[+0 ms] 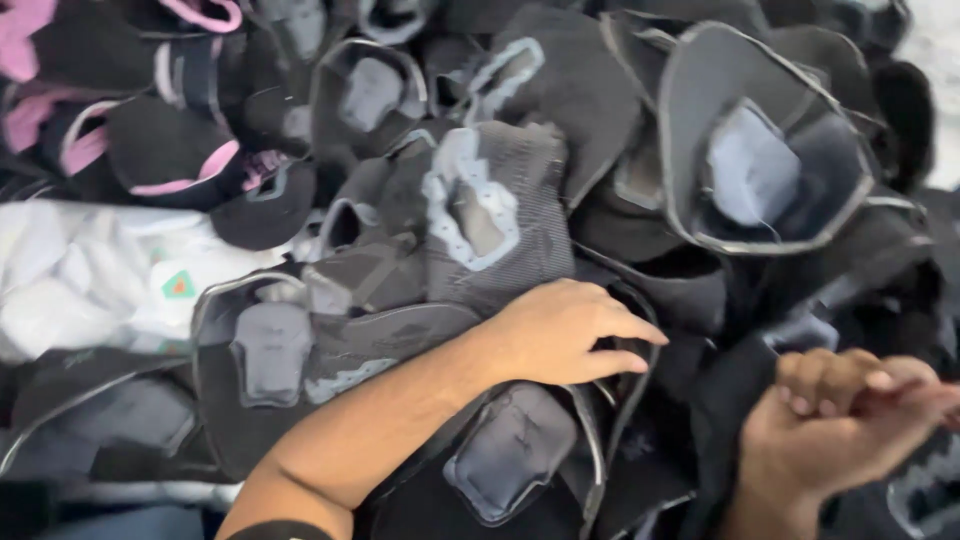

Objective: The person trims excess threads and inspects shoe upper components using snips.

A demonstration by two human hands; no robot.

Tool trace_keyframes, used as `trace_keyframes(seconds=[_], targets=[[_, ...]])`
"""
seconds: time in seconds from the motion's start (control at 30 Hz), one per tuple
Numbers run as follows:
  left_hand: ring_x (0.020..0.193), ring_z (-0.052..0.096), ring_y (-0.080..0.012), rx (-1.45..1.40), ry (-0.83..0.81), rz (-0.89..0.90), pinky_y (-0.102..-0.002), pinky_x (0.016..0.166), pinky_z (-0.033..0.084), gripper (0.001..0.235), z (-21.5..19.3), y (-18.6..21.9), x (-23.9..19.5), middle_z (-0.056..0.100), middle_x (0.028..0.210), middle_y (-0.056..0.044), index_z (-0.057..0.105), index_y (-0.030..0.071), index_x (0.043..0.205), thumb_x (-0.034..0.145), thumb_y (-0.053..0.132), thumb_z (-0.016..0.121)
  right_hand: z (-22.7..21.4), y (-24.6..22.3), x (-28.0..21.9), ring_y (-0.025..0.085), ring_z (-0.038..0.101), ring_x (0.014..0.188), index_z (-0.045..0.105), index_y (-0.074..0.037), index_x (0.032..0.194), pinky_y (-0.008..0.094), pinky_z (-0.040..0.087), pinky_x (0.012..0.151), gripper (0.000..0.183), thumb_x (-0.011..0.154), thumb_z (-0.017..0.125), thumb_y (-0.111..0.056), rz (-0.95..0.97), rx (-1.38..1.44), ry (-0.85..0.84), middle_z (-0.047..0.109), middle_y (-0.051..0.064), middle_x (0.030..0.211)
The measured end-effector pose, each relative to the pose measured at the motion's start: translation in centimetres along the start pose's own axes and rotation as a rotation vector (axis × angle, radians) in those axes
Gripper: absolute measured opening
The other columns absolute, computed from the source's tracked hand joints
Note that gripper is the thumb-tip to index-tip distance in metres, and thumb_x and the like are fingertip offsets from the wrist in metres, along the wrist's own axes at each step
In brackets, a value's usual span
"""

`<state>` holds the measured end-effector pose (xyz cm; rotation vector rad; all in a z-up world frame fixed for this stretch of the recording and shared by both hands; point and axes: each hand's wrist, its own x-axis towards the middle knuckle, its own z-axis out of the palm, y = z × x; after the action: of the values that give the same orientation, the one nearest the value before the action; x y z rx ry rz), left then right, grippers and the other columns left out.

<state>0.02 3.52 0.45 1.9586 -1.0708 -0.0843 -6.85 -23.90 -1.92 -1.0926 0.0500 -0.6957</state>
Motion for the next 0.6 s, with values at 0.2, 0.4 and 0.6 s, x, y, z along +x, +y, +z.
trace_keyframes(seconds=[0.2, 0.4, 0.6], targets=[[0.102, 0.069, -0.0283, 0.0, -0.04, -0.012, -0.043, 0.089, 0.053, 0.032, -0.3, 0.8, 0.7, 0.077, 0.107, -0.004, 0.076, 0.02, 0.118, 0.092, 0.036, 0.069, 1.0, -0.1, -0.2, 0.008, 0.029, 0.05, 0.05, -0.011, 0.091, 0.026, 0.027, 0.058, 0.049, 0.117, 0.043, -0.052, 0.02, 0.23, 0.001, 0.034, -0.001, 0.059], [0.114, 0.07, -0.0263, -0.091, 0.148, -0.064, -0.037, 0.1, 0.054, 0.028, 0.4, 1.7, 2.3, 0.074, 0.12, -0.009, 0.074, 0.011, 0.117, 0.094, 0.027, 0.071, 1.9, -0.1, -0.1, 0.008, 0.032, 0.053, 0.052, -0.012, 0.092, 0.024, 0.028, 0.055, 0.047, 0.118, 0.047, -0.051, 0.032, 0.3, -0.094, 0.037, -0.003, 0.062], [0.138, 0.049, -0.0376, 0.174, 0.254, -0.055, -0.048, 0.114, 0.041, 0.049, 1.5, 3.2, 7.6, 0.058, 0.144, -0.016, 0.068, 0.008, 0.129, 0.086, 0.031, 0.078, 2.6, -0.4, 0.1, 0.008, 0.032, 0.053, 0.051, -0.011, 0.093, 0.024, 0.028, 0.054, 0.044, 0.118, 0.048, -0.047, 0.051, 0.314, -0.115, 0.036, -0.003, 0.063]])
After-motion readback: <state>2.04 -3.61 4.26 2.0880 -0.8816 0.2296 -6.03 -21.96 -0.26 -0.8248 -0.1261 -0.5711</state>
